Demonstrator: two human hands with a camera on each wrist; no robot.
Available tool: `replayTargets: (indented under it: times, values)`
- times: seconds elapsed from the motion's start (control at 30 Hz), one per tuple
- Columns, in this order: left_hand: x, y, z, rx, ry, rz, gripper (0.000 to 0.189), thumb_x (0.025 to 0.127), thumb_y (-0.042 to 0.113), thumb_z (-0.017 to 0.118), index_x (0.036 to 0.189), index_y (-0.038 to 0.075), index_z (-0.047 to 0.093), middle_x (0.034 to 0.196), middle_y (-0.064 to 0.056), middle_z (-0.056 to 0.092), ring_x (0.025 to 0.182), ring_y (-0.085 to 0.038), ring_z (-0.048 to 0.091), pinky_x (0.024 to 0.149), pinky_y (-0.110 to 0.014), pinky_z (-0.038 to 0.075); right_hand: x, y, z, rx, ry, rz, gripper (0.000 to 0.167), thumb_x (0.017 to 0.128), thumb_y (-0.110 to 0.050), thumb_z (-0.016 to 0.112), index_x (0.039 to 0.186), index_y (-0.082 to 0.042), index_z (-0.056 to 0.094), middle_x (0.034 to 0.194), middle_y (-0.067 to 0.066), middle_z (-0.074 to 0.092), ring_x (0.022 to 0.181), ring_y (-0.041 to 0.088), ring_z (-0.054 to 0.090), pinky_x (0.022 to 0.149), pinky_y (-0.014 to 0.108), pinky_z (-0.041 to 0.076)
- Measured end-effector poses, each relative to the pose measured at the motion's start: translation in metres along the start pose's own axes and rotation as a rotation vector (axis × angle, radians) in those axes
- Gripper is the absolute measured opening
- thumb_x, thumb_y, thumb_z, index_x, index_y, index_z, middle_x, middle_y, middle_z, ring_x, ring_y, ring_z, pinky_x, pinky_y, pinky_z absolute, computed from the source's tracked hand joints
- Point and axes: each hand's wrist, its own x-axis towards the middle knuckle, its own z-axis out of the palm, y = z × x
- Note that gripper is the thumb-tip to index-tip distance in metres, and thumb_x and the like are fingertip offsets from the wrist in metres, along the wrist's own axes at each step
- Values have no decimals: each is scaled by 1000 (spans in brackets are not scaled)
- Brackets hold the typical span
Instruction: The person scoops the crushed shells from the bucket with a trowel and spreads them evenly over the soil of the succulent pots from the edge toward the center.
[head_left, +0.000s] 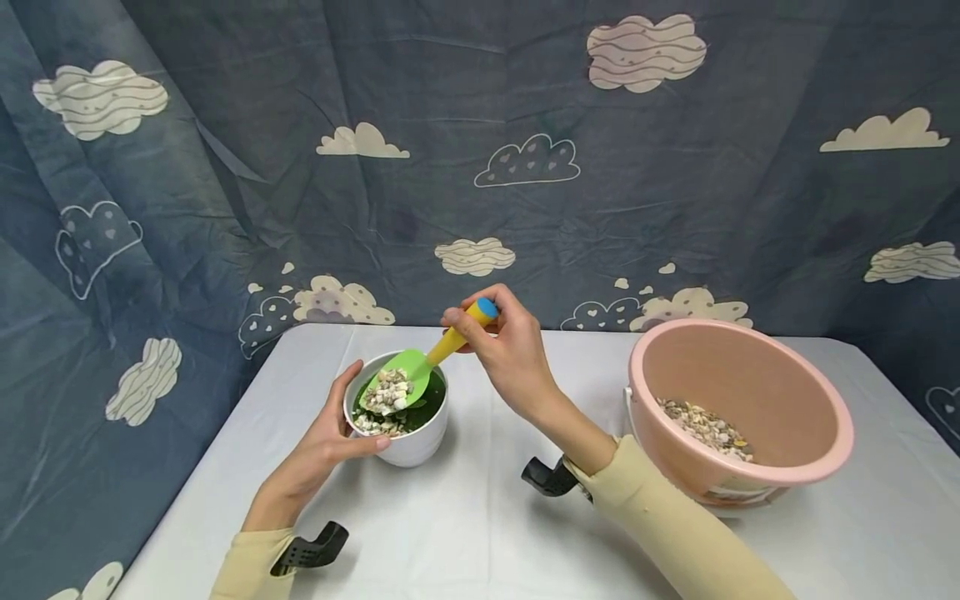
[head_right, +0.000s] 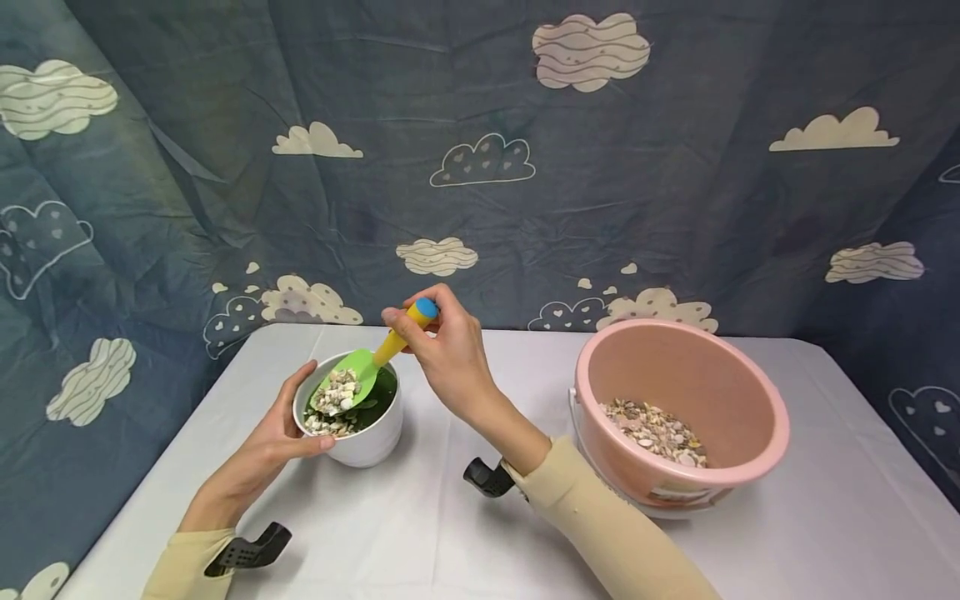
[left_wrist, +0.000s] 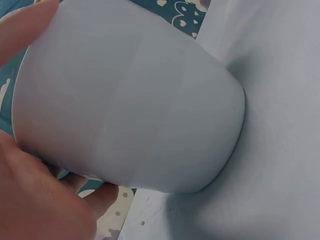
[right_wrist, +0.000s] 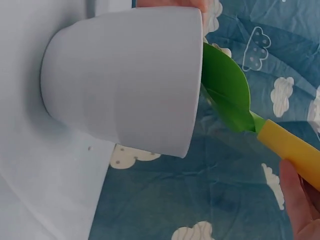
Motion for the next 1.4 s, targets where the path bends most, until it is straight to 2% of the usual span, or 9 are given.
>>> replayTargets:
  times: [0.1, 0.27, 0.33, 0.53, 0.77, 0.97, 1.17, 1.4]
  values:
    - [0, -1, 1, 5, 17, -8, 110, 75, 6, 81, 157, 23, 9, 158, -16, 8, 144, -33, 11, 114, -55, 10, 1, -2, 2, -27, -6, -2, 27, 92, -28, 71, 103, -7, 58, 97, 6, 70, 88, 19, 70, 69, 34, 58]
    - [2, -3, 0, 58, 53, -24, 112, 72, 7, 84, 156, 26, 12, 154, -15, 18, 137, -33, 26, 108, -43, 29, 3, -3, 6, -50, -22, -4, 27, 91, -29, 72, 101, -8, 59, 94, 6, 67, 86, 18, 71, 68, 34, 58]
    - [2, -4, 0, 81, 62, -25, 113, 72, 8, 85, 156, 27, 12, 154, -15, 18, 136, -33, 28, 107, -43, 30, 4, -3, 7, -60, -28, -8, 26, 91, -29, 72, 101, -9, 59, 94, 5, 66, 86, 17, 71, 68, 33, 58]
    - [1, -2, -2, 98, 69, -40, 115, 73, 12, 84, 158, 27, 9, 155, -17, 16, 138, -34, 25, 110, -51, 24, 6, -4, 7, -51, -32, -7, 24, 90, -24, 73, 102, -8, 59, 95, 5, 66, 86, 18, 70, 68, 34, 59]
    - [0, -2, -3, 32, 22, -14, 113, 75, 8, 81, 158, 23, 5, 158, -16, 11, 145, -35, 11, 113, -54, 14, 6, -5, 7, -36, -10, 20, 26, 90, -25, 74, 101, -6, 59, 92, 7, 68, 83, 20, 71, 69, 34, 59]
    - [0, -3, -4, 18, 7, -10, 113, 76, 8, 80, 158, 23, 3, 159, -17, 10, 145, -35, 12, 113, -53, 13, 7, -5, 9, -45, -4, 7, 28, 89, -27, 74, 100, -6, 59, 89, 7, 68, 79, 19, 71, 68, 34, 59]
    - [1, -2, -3, 77, 36, -33, 116, 74, 12, 84, 158, 27, 6, 159, -16, 10, 143, -33, 17, 113, -53, 15, 10, -7, 12, -85, -22, -43, 26, 89, -25, 75, 100, -7, 59, 91, 6, 68, 77, 17, 71, 67, 35, 59]
    - [2, -1, -1, 159, 62, -30, 117, 72, 17, 87, 158, 31, 9, 161, -12, 8, 144, -31, 11, 114, -58, 9, 10, -9, 15, -138, -53, -93, 26, 90, -23, 73, 103, -5, 58, 97, 4, 68, 82, 14, 71, 67, 29, 58]
